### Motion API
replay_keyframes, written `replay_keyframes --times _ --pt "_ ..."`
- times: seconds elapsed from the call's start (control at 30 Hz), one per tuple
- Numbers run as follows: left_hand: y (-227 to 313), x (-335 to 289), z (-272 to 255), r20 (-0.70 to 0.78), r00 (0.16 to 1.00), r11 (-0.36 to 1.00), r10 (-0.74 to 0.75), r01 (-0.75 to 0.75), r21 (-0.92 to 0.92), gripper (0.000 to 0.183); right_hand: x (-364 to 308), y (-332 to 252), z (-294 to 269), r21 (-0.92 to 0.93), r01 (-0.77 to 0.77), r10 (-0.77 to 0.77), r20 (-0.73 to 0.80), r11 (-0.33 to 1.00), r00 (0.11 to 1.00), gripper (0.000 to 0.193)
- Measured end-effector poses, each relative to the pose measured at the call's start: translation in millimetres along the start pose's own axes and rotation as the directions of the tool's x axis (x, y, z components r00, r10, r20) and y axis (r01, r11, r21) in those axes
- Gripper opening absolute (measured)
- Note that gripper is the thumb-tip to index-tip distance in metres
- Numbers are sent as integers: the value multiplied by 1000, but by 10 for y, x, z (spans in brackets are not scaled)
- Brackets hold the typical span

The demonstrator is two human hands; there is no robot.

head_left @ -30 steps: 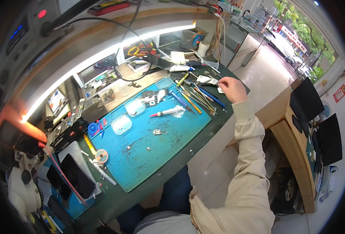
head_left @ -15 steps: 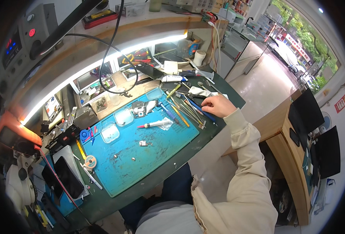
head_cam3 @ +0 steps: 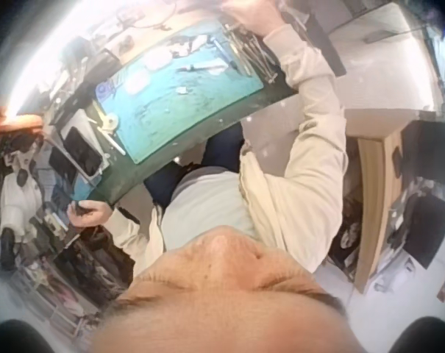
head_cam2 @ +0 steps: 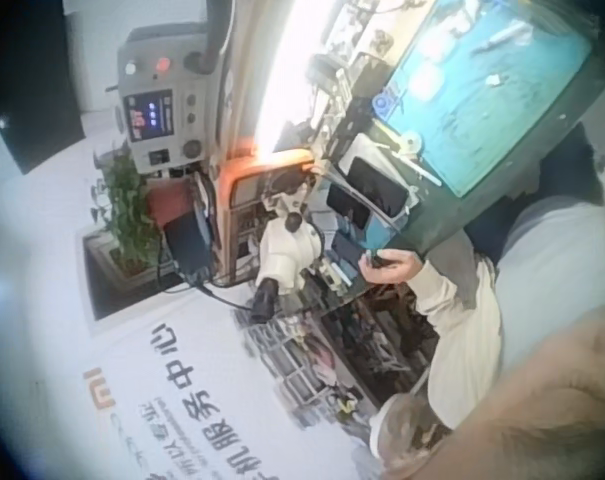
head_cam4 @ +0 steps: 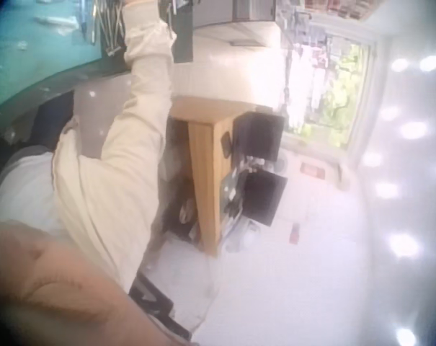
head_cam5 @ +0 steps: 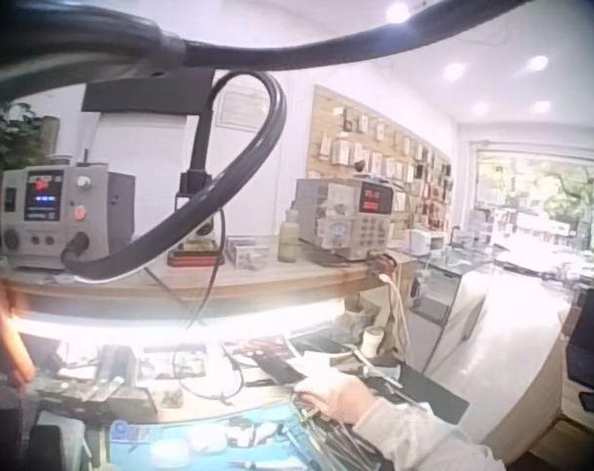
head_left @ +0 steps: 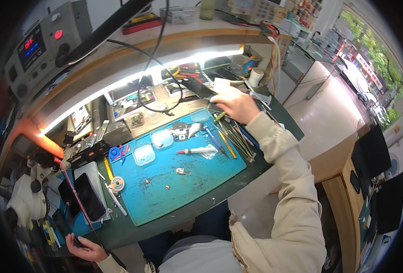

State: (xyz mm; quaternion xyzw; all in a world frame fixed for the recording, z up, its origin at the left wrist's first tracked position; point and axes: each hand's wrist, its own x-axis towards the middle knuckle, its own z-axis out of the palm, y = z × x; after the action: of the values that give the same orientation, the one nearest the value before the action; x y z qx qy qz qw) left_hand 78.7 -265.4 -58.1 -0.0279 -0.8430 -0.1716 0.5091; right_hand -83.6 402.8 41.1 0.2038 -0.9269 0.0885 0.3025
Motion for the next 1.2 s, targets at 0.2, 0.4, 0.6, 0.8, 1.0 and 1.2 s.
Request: replay_keyframes --times 0.2,0.4,0.6,0.8,1.0,1.2 --pt "87 15 13 -36 999 1000 -18 18 -7 41 1023 -142 969 -430 212 -73 317 878 945 15" --pt "105 9 -9 -38 998 999 -46 46 -16 40 1109 -24 1254 -473 279 -14 489 836 872 21" --pt "208 12 5 -40 996 995 -83 81 -55 37 1095 -391 826 -25 344 -337 142 939 931 39" --pt "730 233 -219 290 957 930 -16 121 -348 15 487 -1170 230 -69 167 -157 133 984 979 29" --pt "1673 96 86 758 624 145 189 746 -650 52 -222 -2697 -532 599 -539 -59 699 592 713 30" --pt "1366 89 -331 768 628 -127 129 778 -615 31 -427 -3927 -145 700 -714 -228 700 25 677 34"
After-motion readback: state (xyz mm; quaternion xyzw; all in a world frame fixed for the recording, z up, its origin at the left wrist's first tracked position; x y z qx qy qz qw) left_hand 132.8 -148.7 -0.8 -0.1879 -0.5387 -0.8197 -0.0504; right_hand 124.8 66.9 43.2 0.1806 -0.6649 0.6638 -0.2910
